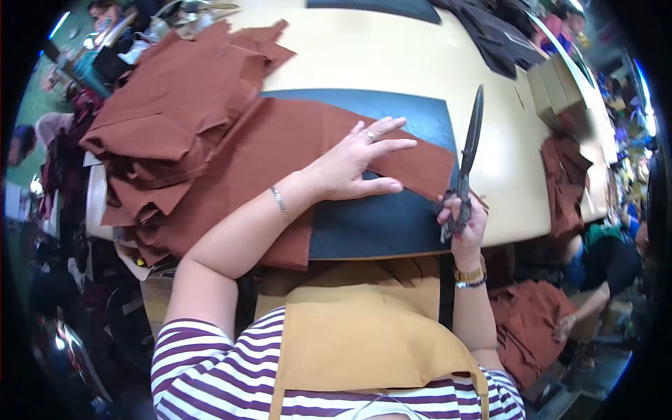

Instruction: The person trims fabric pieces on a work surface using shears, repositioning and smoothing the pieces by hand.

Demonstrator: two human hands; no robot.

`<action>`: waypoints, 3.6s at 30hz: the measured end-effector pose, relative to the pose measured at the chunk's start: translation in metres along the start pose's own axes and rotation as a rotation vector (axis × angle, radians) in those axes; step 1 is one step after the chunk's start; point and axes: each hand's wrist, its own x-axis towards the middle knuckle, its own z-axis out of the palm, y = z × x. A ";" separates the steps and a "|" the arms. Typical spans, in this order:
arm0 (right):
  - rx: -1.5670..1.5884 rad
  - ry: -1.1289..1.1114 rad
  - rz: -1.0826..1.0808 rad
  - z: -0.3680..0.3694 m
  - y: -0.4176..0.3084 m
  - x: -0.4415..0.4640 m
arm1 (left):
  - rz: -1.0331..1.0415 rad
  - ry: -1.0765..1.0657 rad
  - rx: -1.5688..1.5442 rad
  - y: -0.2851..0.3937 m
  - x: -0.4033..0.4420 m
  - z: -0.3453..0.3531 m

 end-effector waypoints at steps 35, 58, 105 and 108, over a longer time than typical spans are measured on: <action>0.503 0.212 -0.098 -0.013 0.023 0.004 | -0.512 1.035 1.170 -0.010 -0.205 -0.406; -1.652 0.313 -0.032 -0.170 -0.017 0.047 | -0.391 -0.004 0.519 0.006 -0.012 0.033; -0.619 0.626 -0.444 -0.147 -0.107 0.016 | -0.338 0.027 0.368 -0.004 -0.018 0.027; -0.204 -0.025 -0.079 -0.046 -0.092 0.024 | -0.275 0.261 0.065 -0.003 -0.021 0.026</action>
